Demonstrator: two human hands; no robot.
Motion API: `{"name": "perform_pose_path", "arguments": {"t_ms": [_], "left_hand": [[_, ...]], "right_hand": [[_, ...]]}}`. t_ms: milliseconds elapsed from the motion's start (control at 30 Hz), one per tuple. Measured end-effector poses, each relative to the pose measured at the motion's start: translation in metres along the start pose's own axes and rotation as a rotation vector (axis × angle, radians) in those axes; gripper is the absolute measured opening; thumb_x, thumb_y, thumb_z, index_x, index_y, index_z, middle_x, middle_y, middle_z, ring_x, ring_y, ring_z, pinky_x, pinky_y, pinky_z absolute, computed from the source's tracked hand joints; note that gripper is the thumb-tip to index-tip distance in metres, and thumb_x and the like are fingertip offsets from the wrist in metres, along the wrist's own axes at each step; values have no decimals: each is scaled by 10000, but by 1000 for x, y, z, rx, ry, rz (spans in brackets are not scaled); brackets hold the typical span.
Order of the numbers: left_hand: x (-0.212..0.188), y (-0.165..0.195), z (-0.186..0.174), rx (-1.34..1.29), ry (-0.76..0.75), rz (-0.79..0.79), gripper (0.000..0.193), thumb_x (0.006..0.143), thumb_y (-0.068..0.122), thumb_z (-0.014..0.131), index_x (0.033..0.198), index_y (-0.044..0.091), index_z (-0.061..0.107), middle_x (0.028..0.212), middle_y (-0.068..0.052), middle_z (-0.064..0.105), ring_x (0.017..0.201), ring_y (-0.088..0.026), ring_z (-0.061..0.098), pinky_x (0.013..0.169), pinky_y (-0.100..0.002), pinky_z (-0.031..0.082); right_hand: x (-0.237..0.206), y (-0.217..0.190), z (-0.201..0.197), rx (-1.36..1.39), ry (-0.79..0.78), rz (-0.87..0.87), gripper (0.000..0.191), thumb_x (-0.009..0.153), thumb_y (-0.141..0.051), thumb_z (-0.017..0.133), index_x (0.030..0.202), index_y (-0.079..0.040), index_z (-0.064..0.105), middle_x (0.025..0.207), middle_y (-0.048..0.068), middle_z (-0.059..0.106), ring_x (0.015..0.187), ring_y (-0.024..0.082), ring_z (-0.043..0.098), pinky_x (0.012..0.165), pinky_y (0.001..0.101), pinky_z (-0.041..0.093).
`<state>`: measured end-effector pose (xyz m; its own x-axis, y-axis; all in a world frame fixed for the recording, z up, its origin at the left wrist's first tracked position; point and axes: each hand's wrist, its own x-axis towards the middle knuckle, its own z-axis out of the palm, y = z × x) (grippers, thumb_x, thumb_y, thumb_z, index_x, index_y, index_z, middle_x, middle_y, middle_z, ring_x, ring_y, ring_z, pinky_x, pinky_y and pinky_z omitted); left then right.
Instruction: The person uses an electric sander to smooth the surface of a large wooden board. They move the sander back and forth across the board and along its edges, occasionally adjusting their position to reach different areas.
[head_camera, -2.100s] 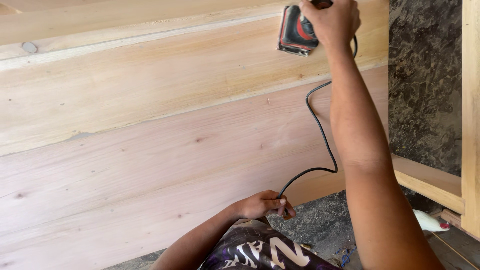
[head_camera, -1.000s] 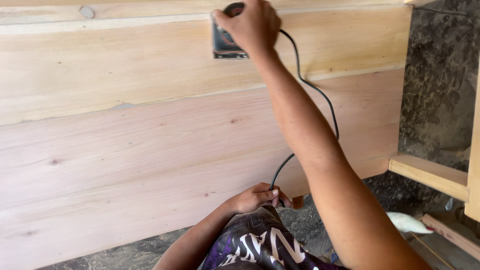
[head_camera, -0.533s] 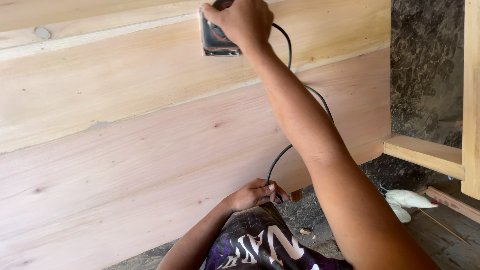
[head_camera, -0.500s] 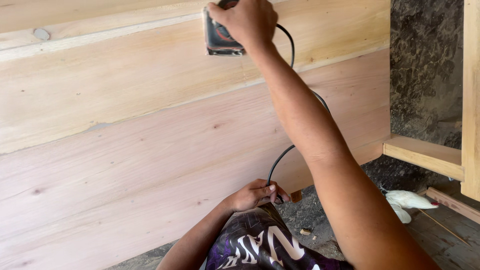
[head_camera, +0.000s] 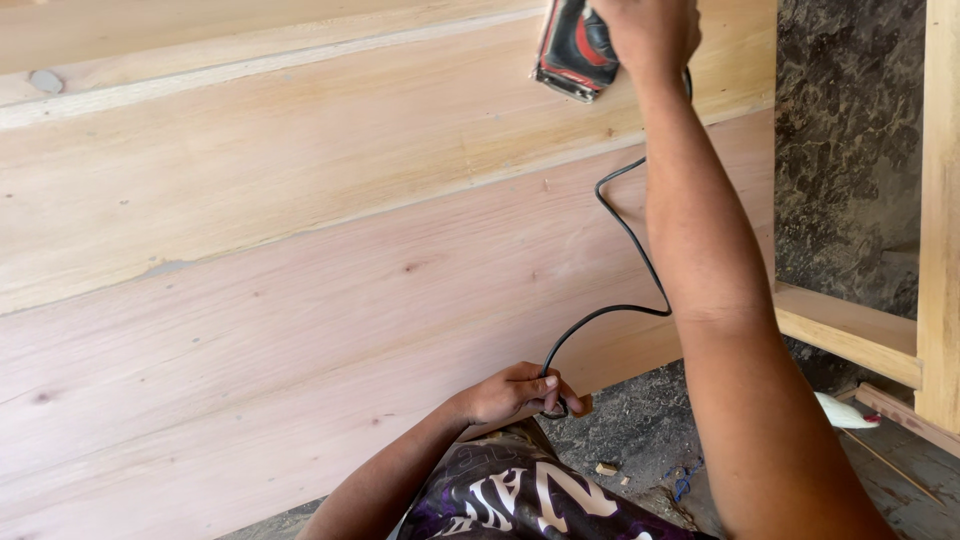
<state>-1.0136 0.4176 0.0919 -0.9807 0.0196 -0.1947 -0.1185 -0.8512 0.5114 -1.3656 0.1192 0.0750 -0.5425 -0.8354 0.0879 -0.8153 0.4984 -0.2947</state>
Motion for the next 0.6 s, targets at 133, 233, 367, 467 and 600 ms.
{"name": "perform_pose_path", "arguments": {"t_ms": [133,233,367,467,600], "left_hand": [[17,4,-1,4,-21,-30,476,1111,413,347,849,70,548,1291,-156,691,1359,-300,580,1126,-468,486],[29,5,-1,34,-33,-20,490,1112,414,336,845,64,553,1296,-157,689,1364,-294,575,1125,-475,490],[37,3,-1,37,-17,-44,478,1111,407,332,849,74,553,1282,-161,693,1332,-307,598,1115,-472,504],[44,4,-2,47,-27,-30,478,1116,401,336,842,74,552,1284,-171,692,1327,-314,600,1113,-472,500],[53,3,-2,51,-47,-31,469,1120,387,353,840,70,555,1289,-181,687,1342,-323,587,1119,-467,492]], "right_hand": [[30,73,8,-32,9,125,615,779,-645,806,1002,-76,747,914,136,762,821,273,753,817,455,564],[47,120,4,-35,30,183,574,807,-601,785,1010,-67,733,915,135,751,830,263,754,813,448,569],[58,150,-6,-13,56,208,520,845,-542,759,1020,-55,714,916,134,735,842,250,756,809,439,574],[59,153,-6,15,57,184,480,874,-498,739,1028,-45,700,917,133,724,851,240,757,806,432,579],[60,155,-4,30,-23,152,454,920,-464,706,1058,-32,680,896,135,724,860,228,756,818,410,586]]}}
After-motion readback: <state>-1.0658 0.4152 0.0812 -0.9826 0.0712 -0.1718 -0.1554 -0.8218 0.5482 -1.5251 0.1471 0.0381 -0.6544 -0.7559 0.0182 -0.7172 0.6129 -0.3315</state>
